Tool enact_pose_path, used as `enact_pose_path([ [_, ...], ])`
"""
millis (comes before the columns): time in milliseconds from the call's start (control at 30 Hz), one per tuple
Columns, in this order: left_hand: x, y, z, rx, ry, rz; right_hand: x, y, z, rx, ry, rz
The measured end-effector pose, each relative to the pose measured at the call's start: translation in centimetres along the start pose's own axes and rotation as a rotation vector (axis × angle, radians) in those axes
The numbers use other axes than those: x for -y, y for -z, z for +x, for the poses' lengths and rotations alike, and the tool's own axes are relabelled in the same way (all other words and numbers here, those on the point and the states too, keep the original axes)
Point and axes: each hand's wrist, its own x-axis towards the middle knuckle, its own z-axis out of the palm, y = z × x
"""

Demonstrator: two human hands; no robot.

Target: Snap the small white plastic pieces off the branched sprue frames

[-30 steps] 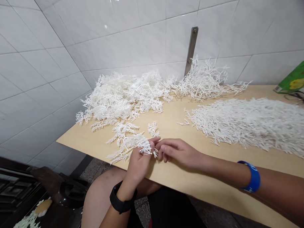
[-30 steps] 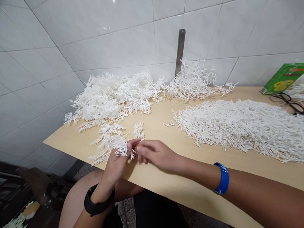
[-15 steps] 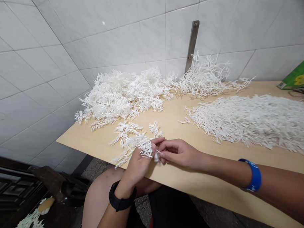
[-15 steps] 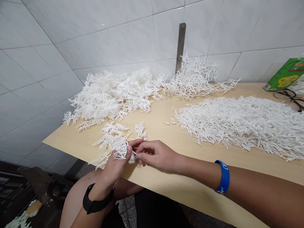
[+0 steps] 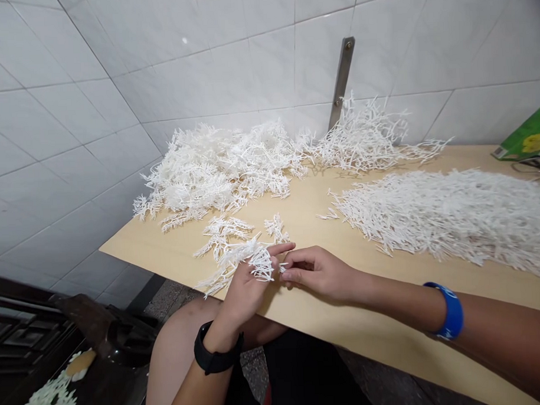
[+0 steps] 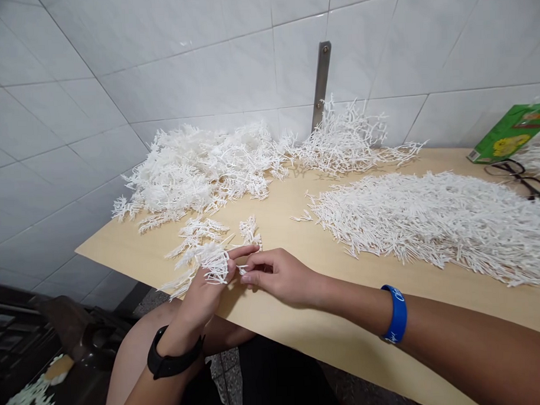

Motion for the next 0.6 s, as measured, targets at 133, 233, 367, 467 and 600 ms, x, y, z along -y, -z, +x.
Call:
enact_pose_path([
  [133,0.5,-0.2,0.2,-0.097,0.036,-0.152,0.4,0.1,-0.2,0.080,0.048,-0.153],
  [233,0.9,-0.3,0.5,-0.280,0.042,-0.411,0.5,-0.2,-0.6,0.239,0.220,-0.362],
  [367,1.1,-0.3,0.6,-0.268,0.032,-0.467,0.1,0.0,-0.4,0.173,0.286,-0.454],
  [467,1.0,-0.3,0.6,-0.235,0.024,-0.427,-0.9,1.6,0.3,-0.023,0.314,-0.641],
  [600,1.0,-0.3,0.7,-0.285,0.056,-0.461,-1.8,4.3,1.2,-0.273,0.187,-0.944],
])
